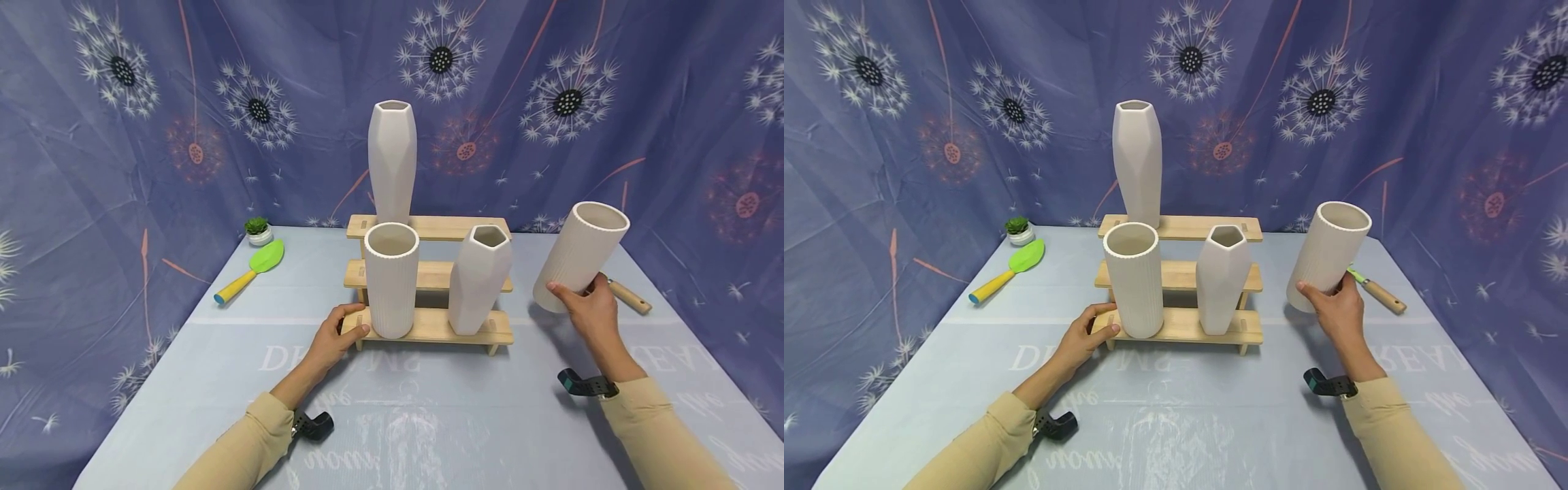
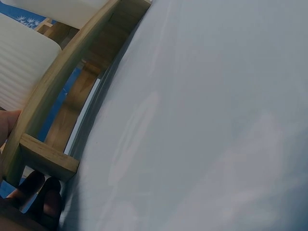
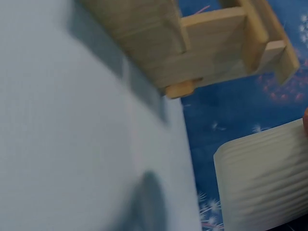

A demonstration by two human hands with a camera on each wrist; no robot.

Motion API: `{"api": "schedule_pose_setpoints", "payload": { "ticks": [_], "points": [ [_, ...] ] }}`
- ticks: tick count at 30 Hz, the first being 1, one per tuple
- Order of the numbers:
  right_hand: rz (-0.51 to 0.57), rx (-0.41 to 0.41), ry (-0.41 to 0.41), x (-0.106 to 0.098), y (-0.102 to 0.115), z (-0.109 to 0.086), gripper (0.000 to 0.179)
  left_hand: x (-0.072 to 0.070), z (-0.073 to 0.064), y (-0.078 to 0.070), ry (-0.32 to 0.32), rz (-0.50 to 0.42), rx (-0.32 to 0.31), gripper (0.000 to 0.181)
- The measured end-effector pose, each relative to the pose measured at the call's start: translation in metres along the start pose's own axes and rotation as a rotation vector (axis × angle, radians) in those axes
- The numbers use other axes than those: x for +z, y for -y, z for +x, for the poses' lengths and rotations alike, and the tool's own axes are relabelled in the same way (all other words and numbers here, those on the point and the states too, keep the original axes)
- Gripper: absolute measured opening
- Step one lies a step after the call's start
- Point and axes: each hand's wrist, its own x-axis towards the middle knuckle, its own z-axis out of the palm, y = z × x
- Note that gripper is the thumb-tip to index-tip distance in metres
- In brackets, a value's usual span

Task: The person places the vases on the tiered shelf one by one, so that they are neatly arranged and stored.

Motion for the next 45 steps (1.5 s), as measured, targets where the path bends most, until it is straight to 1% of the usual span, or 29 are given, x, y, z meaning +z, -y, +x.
{"api": "schedule_pose_setpoints", "payload": {
  "ticks": [9, 12, 14, 18, 20, 22, 26, 35, 41, 45],
  "points": [
    [0.025, -0.039, 0.012, -0.013, 0.024, -0.007, 0.082, 0.001, 0.000, 0.001, 0.003, 0.009, 0.007, 0.048],
    [0.044, -0.049, 0.028, -0.017, 0.034, -0.010, 0.085, 0.000, 0.001, 0.001, 0.004, 0.010, 0.008, 0.048],
    [0.060, -0.055, 0.037, -0.019, 0.040, -0.011, 0.086, 0.000, -0.001, -0.003, 0.010, -0.003, 0.004, 0.048],
    [0.072, -0.062, 0.054, -0.023, 0.050, -0.012, 0.086, -0.001, -0.007, -0.019, 0.024, -0.020, -0.004, 0.047],
    [0.073, -0.068, 0.063, -0.024, 0.054, -0.013, 0.086, -0.001, -0.010, -0.025, 0.029, -0.014, -0.008, 0.047],
    [0.060, -0.067, 0.065, -0.025, 0.059, -0.014, 0.086, -0.001, -0.011, -0.027, 0.030, -0.001, -0.009, 0.047],
    [0.073, -0.074, 0.075, -0.028, 0.069, -0.015, 0.087, -0.001, -0.011, -0.027, 0.033, 0.001, -0.008, 0.047],
    [0.141, -0.108, 0.110, -0.031, 0.087, -0.012, 0.087, -0.001, -0.010, -0.025, 0.036, -0.012, -0.003, 0.047],
    [0.164, -0.155, 0.126, -0.032, 0.099, -0.008, 0.087, -0.001, -0.011, -0.027, 0.036, -0.008, -0.007, 0.047],
    [0.181, -0.183, 0.138, -0.032, 0.108, -0.006, 0.085, -0.001, -0.011, -0.026, 0.034, -0.011, -0.005, 0.047]
  ]
}}
